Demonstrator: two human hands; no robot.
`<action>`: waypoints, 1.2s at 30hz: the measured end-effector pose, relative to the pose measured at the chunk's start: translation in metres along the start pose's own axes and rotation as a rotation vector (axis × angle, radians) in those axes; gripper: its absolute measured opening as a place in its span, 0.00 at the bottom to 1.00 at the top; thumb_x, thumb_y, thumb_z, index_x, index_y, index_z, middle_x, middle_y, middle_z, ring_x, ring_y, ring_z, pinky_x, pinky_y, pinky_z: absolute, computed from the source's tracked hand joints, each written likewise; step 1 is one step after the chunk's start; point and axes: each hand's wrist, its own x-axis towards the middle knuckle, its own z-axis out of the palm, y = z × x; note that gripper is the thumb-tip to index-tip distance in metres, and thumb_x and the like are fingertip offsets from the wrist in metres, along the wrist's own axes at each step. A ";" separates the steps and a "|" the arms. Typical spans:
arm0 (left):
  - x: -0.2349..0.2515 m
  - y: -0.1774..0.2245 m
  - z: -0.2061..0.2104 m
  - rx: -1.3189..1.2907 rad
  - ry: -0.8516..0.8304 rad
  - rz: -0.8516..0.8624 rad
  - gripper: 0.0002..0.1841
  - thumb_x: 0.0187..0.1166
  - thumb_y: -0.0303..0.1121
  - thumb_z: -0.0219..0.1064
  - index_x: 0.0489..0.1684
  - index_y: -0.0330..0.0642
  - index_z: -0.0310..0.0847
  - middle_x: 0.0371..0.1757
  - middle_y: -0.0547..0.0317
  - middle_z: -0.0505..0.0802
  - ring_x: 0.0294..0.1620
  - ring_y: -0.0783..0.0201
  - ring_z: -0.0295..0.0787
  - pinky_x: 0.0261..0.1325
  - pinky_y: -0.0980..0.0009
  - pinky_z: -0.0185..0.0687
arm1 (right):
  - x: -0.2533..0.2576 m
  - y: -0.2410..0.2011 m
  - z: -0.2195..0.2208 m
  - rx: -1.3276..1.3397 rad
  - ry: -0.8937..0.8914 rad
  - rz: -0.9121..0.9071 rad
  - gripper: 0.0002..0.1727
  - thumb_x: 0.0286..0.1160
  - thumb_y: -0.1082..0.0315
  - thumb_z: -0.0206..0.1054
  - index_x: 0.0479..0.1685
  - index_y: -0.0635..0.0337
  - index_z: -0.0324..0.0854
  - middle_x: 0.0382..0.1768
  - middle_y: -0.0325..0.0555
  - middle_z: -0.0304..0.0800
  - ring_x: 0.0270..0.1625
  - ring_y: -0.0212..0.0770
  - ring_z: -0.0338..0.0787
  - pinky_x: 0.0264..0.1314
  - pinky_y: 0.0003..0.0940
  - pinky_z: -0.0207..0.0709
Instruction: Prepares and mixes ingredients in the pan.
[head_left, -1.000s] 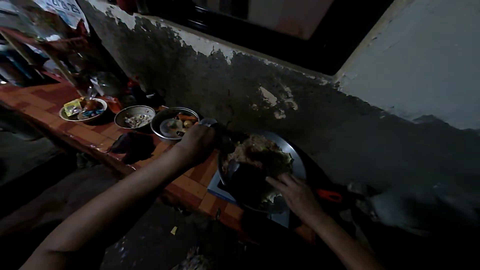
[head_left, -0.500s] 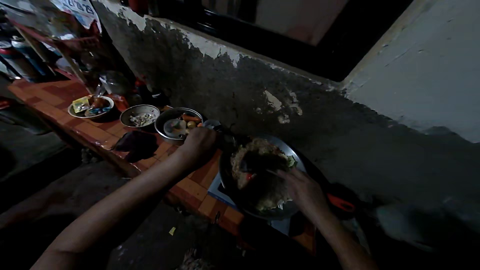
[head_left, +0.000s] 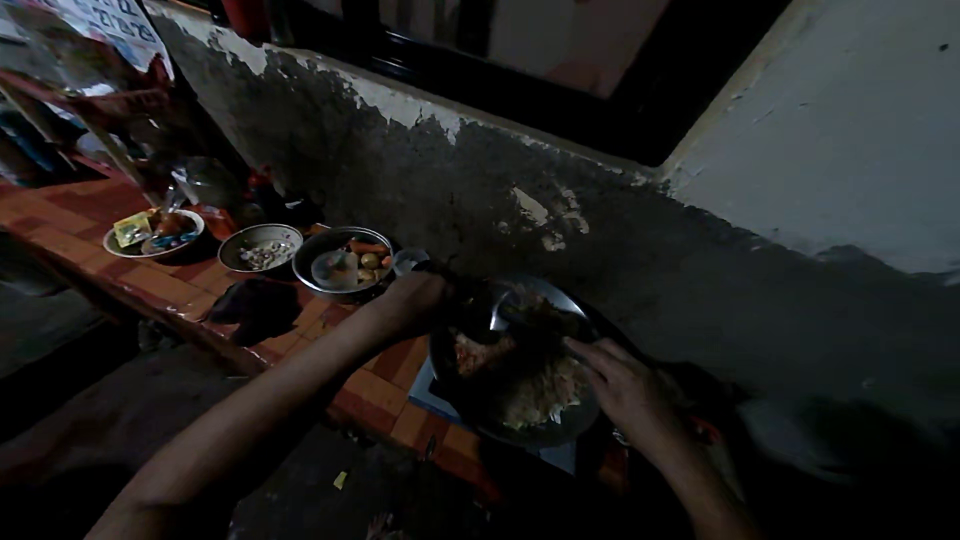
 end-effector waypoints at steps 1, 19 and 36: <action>0.000 0.003 -0.005 0.027 0.012 -0.013 0.09 0.87 0.34 0.65 0.48 0.40 0.90 0.41 0.43 0.93 0.48 0.40 0.91 0.52 0.41 0.83 | -0.001 0.001 0.002 -0.011 0.009 -0.002 0.22 0.83 0.75 0.60 0.73 0.54 0.85 0.57 0.62 0.90 0.54 0.61 0.93 0.58 0.58 0.85; -0.074 -0.143 0.179 -0.522 0.433 -0.512 0.16 0.91 0.31 0.56 0.66 0.31 0.83 0.63 0.31 0.89 0.64 0.33 0.88 0.67 0.35 0.78 | 0.038 0.040 -0.004 -0.155 -0.087 0.470 0.23 0.93 0.69 0.50 0.82 0.57 0.75 0.72 0.66 0.83 0.75 0.68 0.82 0.78 0.68 0.70; -0.019 -0.155 0.240 -0.357 0.045 -0.502 0.19 0.88 0.28 0.59 0.74 0.40 0.81 0.79 0.41 0.82 0.78 0.36 0.78 0.73 0.40 0.78 | 0.068 -0.005 0.012 -0.256 -0.321 0.332 0.25 0.91 0.72 0.50 0.85 0.51 0.73 0.74 0.65 0.81 0.74 0.66 0.83 0.77 0.63 0.73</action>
